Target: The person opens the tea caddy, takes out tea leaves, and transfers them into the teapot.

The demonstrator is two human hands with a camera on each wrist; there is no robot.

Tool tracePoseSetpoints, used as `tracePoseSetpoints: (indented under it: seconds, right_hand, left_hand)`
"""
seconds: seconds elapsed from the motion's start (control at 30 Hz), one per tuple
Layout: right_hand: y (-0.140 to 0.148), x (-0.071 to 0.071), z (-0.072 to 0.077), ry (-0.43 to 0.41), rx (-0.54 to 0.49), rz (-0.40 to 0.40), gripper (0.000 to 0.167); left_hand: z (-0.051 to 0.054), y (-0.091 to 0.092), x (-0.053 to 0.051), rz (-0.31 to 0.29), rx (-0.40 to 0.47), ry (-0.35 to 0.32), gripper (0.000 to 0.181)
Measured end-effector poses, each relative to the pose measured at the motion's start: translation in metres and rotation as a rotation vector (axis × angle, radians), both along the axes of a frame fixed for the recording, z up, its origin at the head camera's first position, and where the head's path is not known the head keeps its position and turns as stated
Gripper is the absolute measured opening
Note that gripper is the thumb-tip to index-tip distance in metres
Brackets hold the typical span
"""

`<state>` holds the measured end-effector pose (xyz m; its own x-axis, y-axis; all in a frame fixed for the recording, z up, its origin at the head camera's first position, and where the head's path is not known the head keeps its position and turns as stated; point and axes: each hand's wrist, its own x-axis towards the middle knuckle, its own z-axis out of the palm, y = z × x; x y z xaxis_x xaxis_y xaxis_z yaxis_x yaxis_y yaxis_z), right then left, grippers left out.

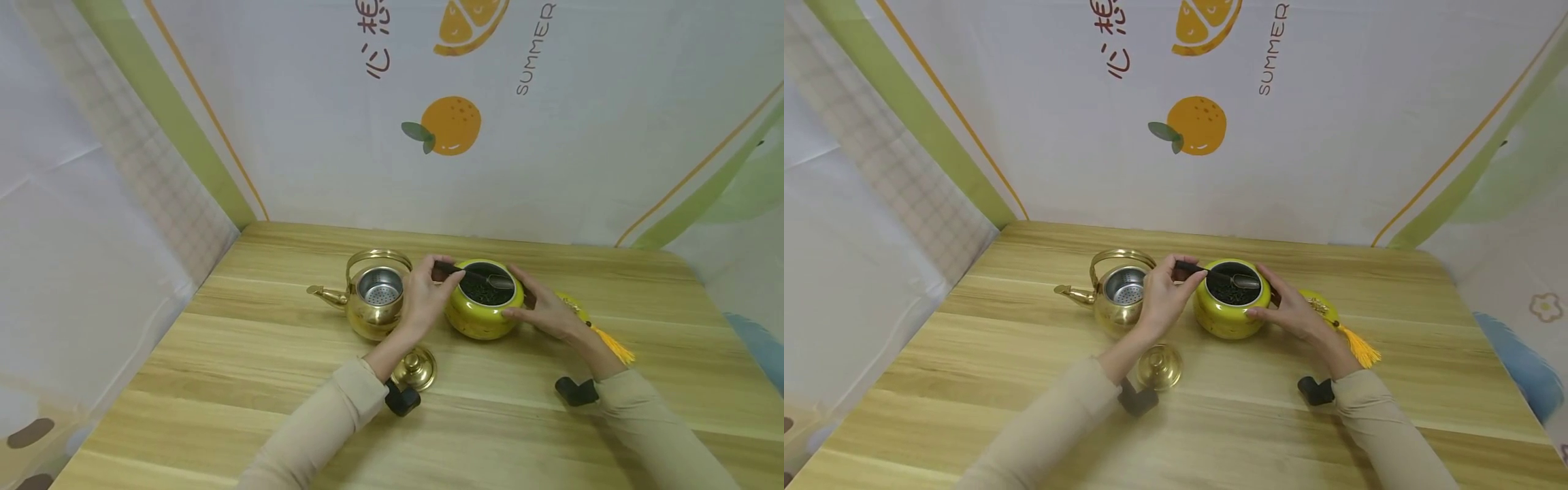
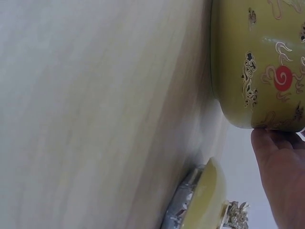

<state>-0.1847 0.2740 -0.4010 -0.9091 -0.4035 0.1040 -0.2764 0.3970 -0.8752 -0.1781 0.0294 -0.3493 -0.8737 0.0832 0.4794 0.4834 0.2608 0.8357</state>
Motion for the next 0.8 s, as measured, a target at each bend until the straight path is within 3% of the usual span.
tracePoseSetpoints:
  seconds: [0.23,0.47,0.8]
  right_hand:
    - [0.0,-0.001,-0.001,0.01,-0.02,0.001,0.086]
    - [0.0,0.0,-0.001,0.01,-0.017,0.008,0.086]
    - [0.001,-0.002,-0.004,0.018,-0.028,0.006,0.085]
  left_hand:
    - [-0.002,0.007,-0.007,-0.015,-0.05,0.002,0.021]
    - [-0.006,0.011,-0.01,0.021,-0.118,-0.016,0.02]
    - [-0.01,0.013,-0.014,0.001,-0.083,-0.041,0.027]
